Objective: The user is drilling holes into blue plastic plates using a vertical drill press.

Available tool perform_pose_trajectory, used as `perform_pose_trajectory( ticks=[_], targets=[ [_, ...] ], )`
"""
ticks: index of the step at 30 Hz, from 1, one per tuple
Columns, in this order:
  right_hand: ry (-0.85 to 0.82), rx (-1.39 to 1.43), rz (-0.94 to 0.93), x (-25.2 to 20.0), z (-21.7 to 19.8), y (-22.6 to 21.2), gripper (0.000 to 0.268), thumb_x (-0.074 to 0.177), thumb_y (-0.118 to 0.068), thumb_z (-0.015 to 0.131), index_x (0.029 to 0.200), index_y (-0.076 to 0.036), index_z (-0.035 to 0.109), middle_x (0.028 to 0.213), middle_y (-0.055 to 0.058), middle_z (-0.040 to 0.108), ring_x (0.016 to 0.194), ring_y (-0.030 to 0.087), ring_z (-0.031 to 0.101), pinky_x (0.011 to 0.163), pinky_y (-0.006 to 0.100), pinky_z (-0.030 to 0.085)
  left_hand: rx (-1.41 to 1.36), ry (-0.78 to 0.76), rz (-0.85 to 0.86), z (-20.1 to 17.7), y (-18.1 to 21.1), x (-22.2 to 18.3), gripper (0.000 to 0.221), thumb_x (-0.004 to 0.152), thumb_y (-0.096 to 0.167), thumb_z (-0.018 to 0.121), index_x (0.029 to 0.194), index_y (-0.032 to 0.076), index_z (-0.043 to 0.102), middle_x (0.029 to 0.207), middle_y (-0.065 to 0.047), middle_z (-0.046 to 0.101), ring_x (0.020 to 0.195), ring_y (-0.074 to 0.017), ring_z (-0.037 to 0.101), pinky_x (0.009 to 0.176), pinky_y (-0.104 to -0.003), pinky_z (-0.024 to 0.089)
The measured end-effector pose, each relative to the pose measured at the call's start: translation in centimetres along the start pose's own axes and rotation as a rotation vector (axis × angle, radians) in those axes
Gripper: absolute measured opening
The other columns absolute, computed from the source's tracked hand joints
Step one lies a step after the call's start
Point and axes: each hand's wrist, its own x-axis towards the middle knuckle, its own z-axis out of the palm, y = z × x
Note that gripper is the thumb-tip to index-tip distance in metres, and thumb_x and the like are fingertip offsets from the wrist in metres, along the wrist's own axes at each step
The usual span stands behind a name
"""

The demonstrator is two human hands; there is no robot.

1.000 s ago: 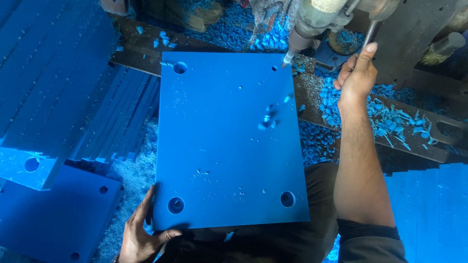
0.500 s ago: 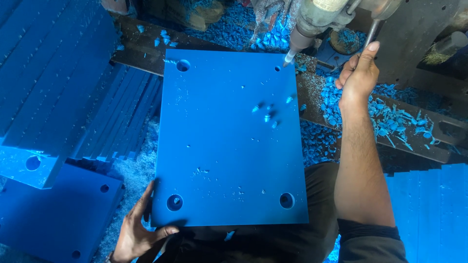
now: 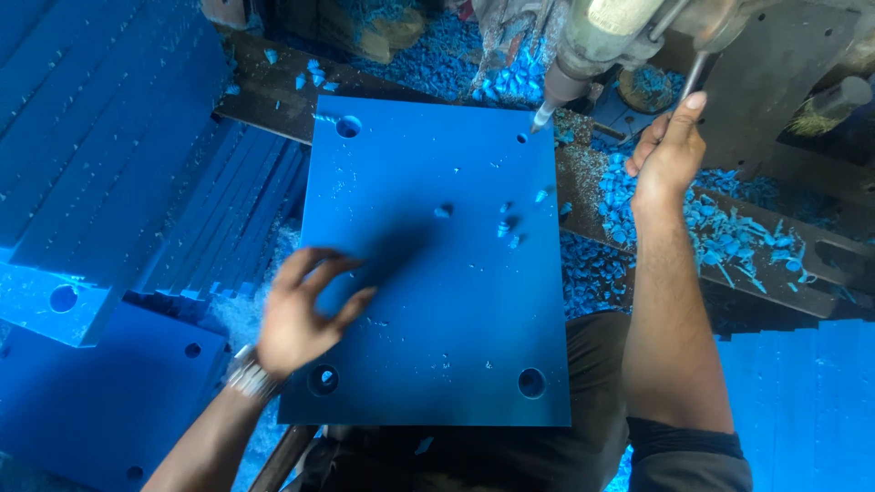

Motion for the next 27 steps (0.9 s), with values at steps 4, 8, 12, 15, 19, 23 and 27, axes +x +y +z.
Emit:
perform_pose_trajectory(
  ticks=[4, 8, 12, 15, 19, 23, 27],
  targets=[
    [-0.019, 0.029, -0.003, 0.4, -0.1, 0.2, 0.061, 0.105, -0.07, 0.038, 0.08, -0.015, 0.042, 0.063, -0.002, 0.039, 0.049, 0.01, 0.035, 0.042, 0.03, 0.031, -0.011, -0.107, 0.182, 5.5, -0.1, 6.1, 0.04, 0.088, 0.034, 0.078, 0.115, 0.007, 0.07, 0.12, -0.014, 0.063, 0.112, -0.0345, 0.061, 0.095, -0.048, 0.05],
    [-0.025, 0.022, -0.007, 0.4, -0.1, 0.2, 0.061, 0.105, -0.069, 0.037, 0.08, -0.015, 0.041, 0.063, -0.002, 0.039, 0.049, 0.01, 0.036, 0.043, 0.03, 0.031, 0.098, -0.166, 0.151, 10.7, -1.4, 12.4, 0.044, 0.089, 0.04, 0.075, 0.12, 0.011, 0.068, 0.127, -0.014, 0.059, 0.114, -0.0353, 0.058, 0.093, -0.05, 0.049],
    [-0.056, 0.012, -0.016, 0.2, -0.1, 0.1, 0.059, 0.106, -0.069, 0.037, 0.082, -0.015, 0.04, 0.063, -0.002, 0.037, 0.05, 0.01, 0.034, 0.044, 0.031, 0.032, 0.219, -0.153, 0.07, 14.9, -5.3, 18.0, 0.064, 0.087, 0.052, 0.072, 0.136, 0.012, 0.058, 0.14, -0.018, 0.05, 0.125, -0.0393, 0.048, 0.102, -0.054, 0.04],
    [-0.064, 0.009, -0.013, 0.0, -0.3, 0.0, 0.06, 0.106, -0.07, 0.037, 0.082, -0.015, 0.04, 0.063, -0.002, 0.038, 0.05, 0.01, 0.035, 0.044, 0.031, 0.032, 0.313, -0.139, 0.035, 16.4, -7.7, 20.8, 0.075, 0.088, 0.061, 0.066, 0.145, 0.015, 0.051, 0.146, -0.02, 0.045, 0.133, -0.041, 0.04, 0.11, -0.056, 0.029],
    [-0.077, 0.044, 0.001, 0.1, -0.3, 0.2, 0.06, 0.105, -0.07, 0.038, 0.082, -0.015, 0.039, 0.063, -0.001, 0.036, 0.049, 0.01, 0.031, 0.043, 0.031, 0.027, 0.374, -0.222, -0.053, 14.5, -7.5, 21.9, 0.077, 0.092, 0.069, 0.054, 0.152, 0.022, 0.046, 0.148, -0.019, 0.044, 0.139, -0.0393, 0.034, 0.117, -0.056, 0.019],
    [-0.059, 0.04, 0.006, 0.0, -0.3, 0.4, 0.06, 0.105, -0.07, 0.038, 0.082, -0.015, 0.04, 0.063, -0.001, 0.037, 0.05, 0.01, 0.032, 0.043, 0.031, 0.029, 0.371, -0.258, -0.087, 14.1, -7.4, 21.9, 0.075, 0.094, 0.07, 0.052, 0.153, 0.023, 0.047, 0.146, -0.017, 0.046, 0.14, -0.0378, 0.036, 0.118, -0.054, 0.022],
    [-0.044, 0.048, 0.005, -0.1, -0.2, 0.4, 0.06, 0.105, -0.069, 0.039, 0.082, -0.014, 0.04, 0.064, -0.001, 0.038, 0.051, 0.01, 0.034, 0.044, 0.031, 0.028, 0.356, -0.217, -0.071, 14.5, -8.0, 21.5, 0.075, 0.095, 0.071, 0.052, 0.151, 0.022, 0.05, 0.145, -0.018, 0.049, 0.138, -0.0369, 0.038, 0.117, -0.054, 0.024]
  ],
)
